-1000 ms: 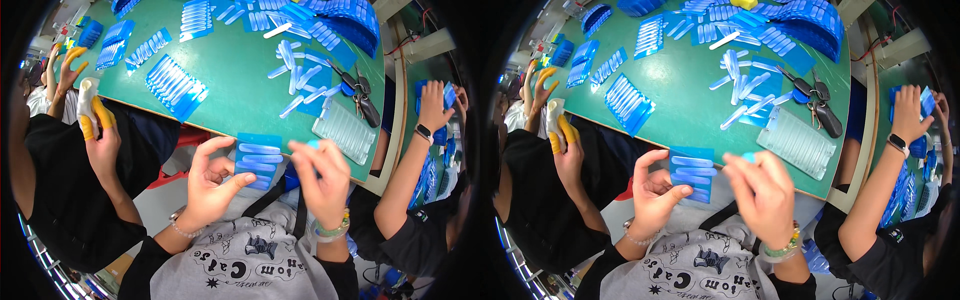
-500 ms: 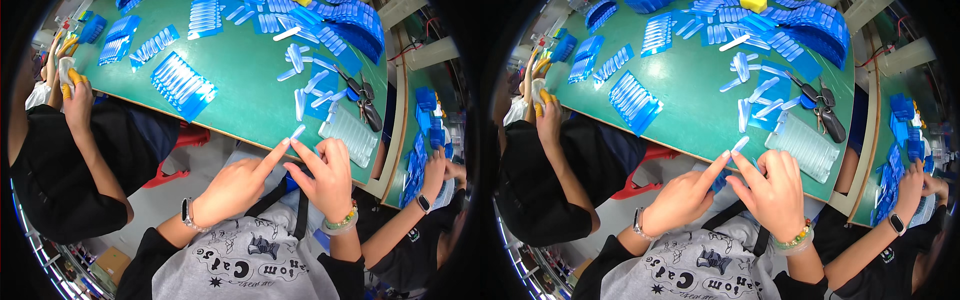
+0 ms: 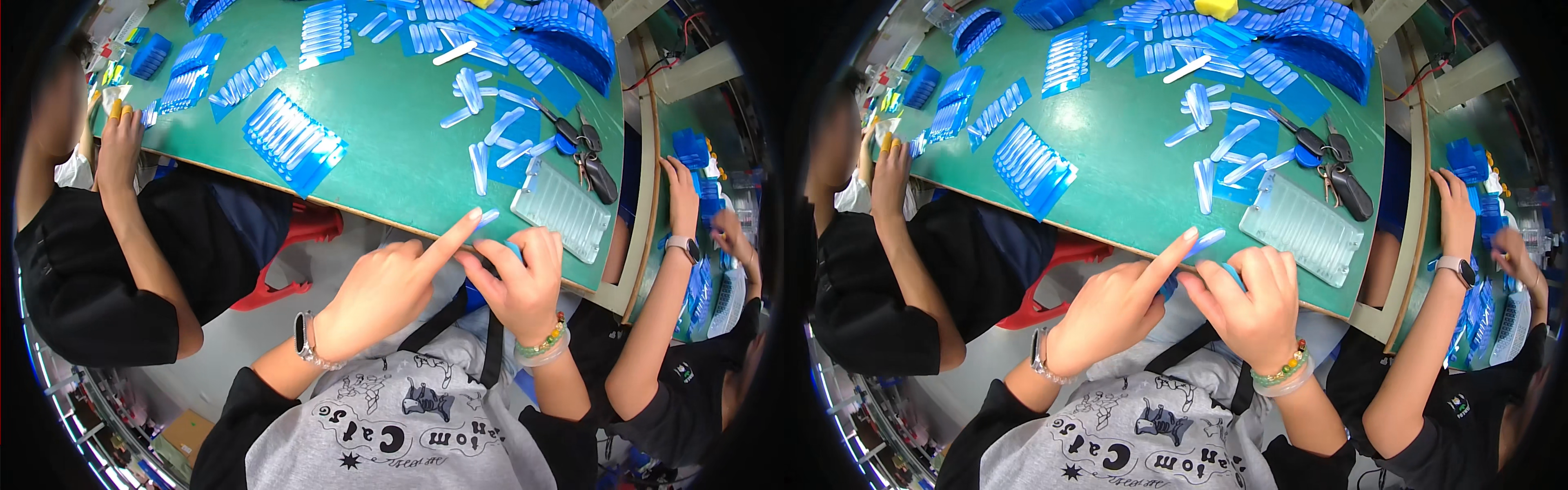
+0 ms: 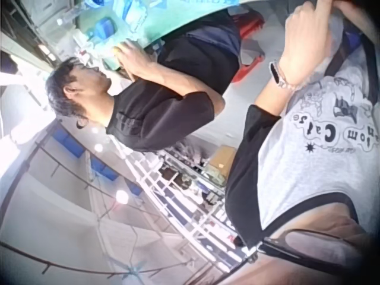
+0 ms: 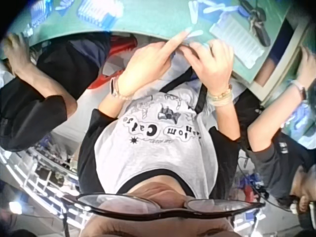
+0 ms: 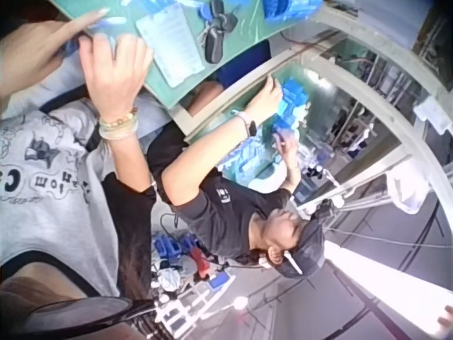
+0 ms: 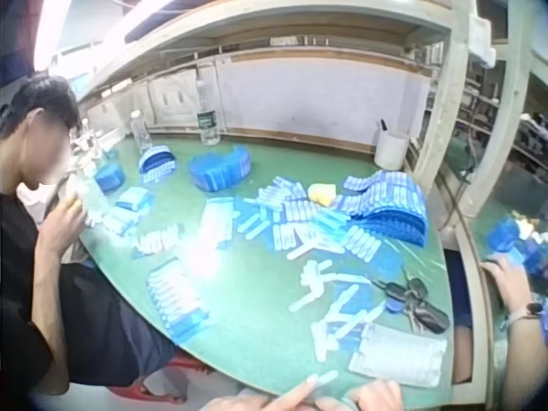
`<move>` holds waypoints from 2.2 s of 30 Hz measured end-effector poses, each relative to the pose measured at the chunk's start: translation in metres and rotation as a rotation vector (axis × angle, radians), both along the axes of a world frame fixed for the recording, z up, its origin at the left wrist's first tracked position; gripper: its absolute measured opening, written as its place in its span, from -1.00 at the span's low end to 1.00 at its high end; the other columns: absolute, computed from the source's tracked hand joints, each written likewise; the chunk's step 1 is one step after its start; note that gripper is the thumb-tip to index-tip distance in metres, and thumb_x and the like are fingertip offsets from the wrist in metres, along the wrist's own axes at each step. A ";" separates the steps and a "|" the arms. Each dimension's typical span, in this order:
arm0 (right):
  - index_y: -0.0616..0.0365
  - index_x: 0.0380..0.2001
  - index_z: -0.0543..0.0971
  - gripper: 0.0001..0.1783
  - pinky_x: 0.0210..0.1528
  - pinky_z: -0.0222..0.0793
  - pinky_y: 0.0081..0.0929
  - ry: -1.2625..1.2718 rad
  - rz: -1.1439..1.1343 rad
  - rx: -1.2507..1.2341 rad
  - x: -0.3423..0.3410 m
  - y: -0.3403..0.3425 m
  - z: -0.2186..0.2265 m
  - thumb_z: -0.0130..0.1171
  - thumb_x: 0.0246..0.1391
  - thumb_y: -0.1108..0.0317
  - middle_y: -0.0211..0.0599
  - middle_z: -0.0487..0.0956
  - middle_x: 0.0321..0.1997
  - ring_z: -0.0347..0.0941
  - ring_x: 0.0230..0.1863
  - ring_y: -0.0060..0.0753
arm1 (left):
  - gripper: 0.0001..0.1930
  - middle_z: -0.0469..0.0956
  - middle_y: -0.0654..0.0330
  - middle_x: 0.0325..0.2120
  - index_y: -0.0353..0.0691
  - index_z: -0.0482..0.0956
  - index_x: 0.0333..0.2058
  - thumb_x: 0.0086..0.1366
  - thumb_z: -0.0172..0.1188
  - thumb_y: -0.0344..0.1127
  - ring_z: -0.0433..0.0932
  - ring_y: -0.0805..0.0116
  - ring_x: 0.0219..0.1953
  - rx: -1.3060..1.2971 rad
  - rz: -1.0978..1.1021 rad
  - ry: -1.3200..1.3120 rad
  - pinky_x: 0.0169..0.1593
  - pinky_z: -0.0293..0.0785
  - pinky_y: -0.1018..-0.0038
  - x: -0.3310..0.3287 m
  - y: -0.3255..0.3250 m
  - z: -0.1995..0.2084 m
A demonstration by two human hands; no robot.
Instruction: The person assembles adhesive strips onto small components by aligning white pieces into a tray template, pressing blue adhesive tape over them, peeling off protective film backing, and sticking the assembled strips onto backing sheets by hand.
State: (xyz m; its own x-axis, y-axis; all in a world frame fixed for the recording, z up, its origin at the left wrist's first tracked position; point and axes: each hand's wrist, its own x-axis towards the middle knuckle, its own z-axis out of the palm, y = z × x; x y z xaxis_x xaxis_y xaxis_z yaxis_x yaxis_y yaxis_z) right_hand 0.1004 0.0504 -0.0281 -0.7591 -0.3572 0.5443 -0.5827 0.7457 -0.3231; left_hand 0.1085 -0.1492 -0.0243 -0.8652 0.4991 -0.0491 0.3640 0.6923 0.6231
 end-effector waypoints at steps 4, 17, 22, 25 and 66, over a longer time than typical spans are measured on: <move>0.04 -0.24 0.66 -0.59 -0.39 0.07 -0.34 0.071 -0.032 -0.014 -0.002 -0.006 -0.002 0.49 -0.25 0.24 -0.44 0.32 -0.48 0.28 -0.45 -0.34 | -0.14 0.53 0.06 -0.57 -0.02 0.15 0.36 0.04 0.17 -0.58 0.56 0.07 -0.55 -0.062 0.052 0.022 -0.48 0.47 0.19 -0.007 0.007 0.001; 0.05 -0.27 0.67 -0.65 -0.40 0.06 -0.38 0.104 0.035 0.027 0.002 0.001 -0.009 0.49 -0.23 0.33 -0.50 0.32 -0.50 0.28 -0.50 -0.42 | -0.15 0.58 0.03 -0.41 0.18 0.34 0.29 -0.03 0.18 -0.62 0.59 0.08 -0.50 -0.156 0.062 0.174 -0.49 0.50 0.25 -0.012 0.008 0.004; 0.03 -0.27 0.69 -0.63 -0.41 0.05 -0.41 0.181 0.057 0.002 0.012 0.016 -0.009 0.51 -0.26 0.33 -0.54 0.29 -0.54 0.23 -0.55 -0.45 | -0.13 0.57 0.06 -0.42 0.18 0.33 0.29 -0.05 0.16 -0.63 0.59 0.11 -0.49 -0.204 0.061 0.180 -0.48 0.51 0.28 -0.011 0.009 0.004; -0.02 -0.26 0.70 -0.62 -0.39 0.07 -0.44 0.223 0.004 0.016 0.031 0.030 -0.001 0.54 -0.28 0.33 -0.52 0.25 -0.50 0.21 -0.52 -0.44 | -0.13 0.56 0.07 -0.44 0.19 0.32 0.30 -0.04 0.15 -0.63 0.58 0.12 -0.50 -0.256 0.072 0.200 -0.48 0.51 0.29 -0.009 0.010 0.004; 0.11 -0.18 0.66 -0.68 -0.06 0.01 -0.36 -0.436 0.108 -0.063 -0.073 0.014 0.041 0.12 0.12 0.16 -0.40 0.30 -0.46 0.23 -0.23 -0.38 | -0.27 0.55 0.10 -0.42 -0.06 0.29 0.28 0.11 0.27 -0.56 0.57 0.33 -0.35 0.070 0.231 -0.399 -0.21 0.51 0.48 0.070 -0.110 -0.003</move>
State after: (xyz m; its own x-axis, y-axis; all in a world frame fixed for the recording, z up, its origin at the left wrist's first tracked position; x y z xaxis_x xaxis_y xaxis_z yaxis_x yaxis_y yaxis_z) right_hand 0.0271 0.0649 0.0127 -0.8824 -0.4231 0.2057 -0.4555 0.6591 -0.5984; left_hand 0.1790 -0.2592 -0.0274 -0.8745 0.3094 -0.3736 -0.0722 0.6786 0.7310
